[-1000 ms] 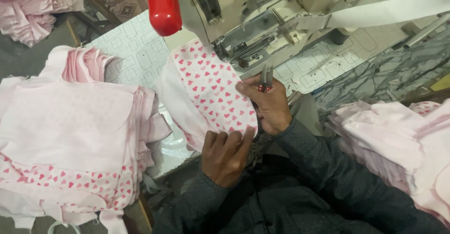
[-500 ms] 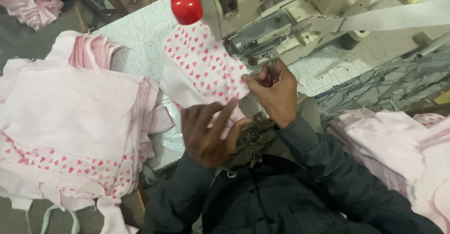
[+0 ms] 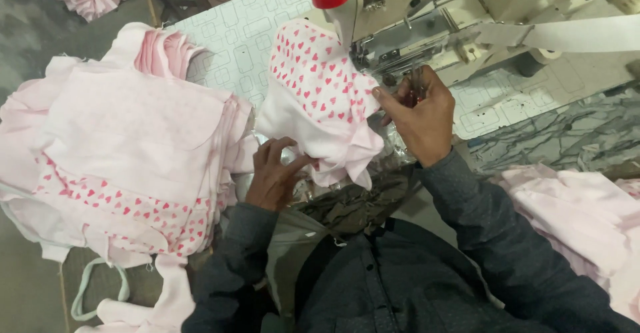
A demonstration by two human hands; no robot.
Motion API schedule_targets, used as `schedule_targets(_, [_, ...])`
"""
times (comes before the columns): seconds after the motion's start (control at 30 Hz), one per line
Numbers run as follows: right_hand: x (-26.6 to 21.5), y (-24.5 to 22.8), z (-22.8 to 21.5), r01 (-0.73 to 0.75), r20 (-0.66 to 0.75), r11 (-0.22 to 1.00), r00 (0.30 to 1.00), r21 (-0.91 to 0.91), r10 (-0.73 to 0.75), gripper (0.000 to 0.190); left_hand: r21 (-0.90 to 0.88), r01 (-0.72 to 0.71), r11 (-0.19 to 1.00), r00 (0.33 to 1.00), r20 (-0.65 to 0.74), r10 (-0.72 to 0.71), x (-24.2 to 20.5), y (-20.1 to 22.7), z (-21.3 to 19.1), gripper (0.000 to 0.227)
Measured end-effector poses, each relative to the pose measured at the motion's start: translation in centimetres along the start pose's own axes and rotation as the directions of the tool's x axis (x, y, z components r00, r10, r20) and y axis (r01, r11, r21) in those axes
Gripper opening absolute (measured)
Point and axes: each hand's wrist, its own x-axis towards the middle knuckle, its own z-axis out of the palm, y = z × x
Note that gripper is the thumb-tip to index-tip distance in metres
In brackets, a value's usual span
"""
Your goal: Trimming excess threads from pink and heart-patterned fabric pieces using hand snips at a workbench.
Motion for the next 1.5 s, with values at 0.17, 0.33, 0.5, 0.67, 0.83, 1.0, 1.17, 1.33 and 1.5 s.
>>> schedule_targets(0.17, [-1.7,-2.2,-1.2,-0.012,0.03,1.0,0.999,0.019,0.012,0.031,-0.097,-0.086,0.992,0.985,0.138,0.099,2.5,3.5,-9.5,0.02])
schedule_targets(0.33, [-8.0,-3.2,-3.0,-0.444,0.342,0.885,0.86,0.139,0.378,0.022,-0.454,0.012,0.891,0.95,0.284,0.133,3.2,13.4,-20.5,0.023])
schedule_targets(0.5, [-9.9,-7.7,3.0,-0.855,0.581,0.417,0.517,0.309,0.629,0.061,-0.621,0.25,0.743,0.915,0.403,0.029,3.9,19.1,-18.7,0.024])
schedule_targets(0.67, [-8.1,-3.5,6.1,-0.713,0.488,0.649,0.68,0.264,0.548,0.044,-0.528,-0.055,0.848,0.814,0.468,0.344,3.6,19.3,-12.6,0.026])
schedule_targets(0.83, [-7.3,2.7,3.6,-0.482,0.372,0.861,0.838,0.164,0.398,0.026,-0.212,-0.131,0.968,0.64,0.728,0.246,0.2,17.3,-8.3,0.034])
schedule_targets(1.0, [-5.1,-1.2,0.6,-0.36,0.12,0.892,0.933,0.274,0.339,0.038,-0.16,-0.149,0.976,0.541,0.813,0.216,0.2,17.5,-6.7,0.029])
schedule_targets(1.17, [-4.0,-2.3,3.3,-0.644,0.272,0.712,0.764,0.28,0.585,0.025,-0.101,-0.256,0.961,0.712,0.652,0.258,0.1,18.6,-7.1,0.012])
schedule_targets(1.33, [-3.5,-1.9,2.0,-0.739,0.371,0.574,0.674,0.353,0.639,0.023,-0.169,-0.108,0.98,0.634,0.747,0.199,2.1,20.2,-7.2,0.026])
schedule_targets(1.5, [-1.4,-1.2,-0.4,-0.714,0.397,0.628,0.697,0.31,0.596,0.043,-0.184,-0.016,0.983,0.772,0.623,0.129,5.1,22.7,-5.8,0.033])
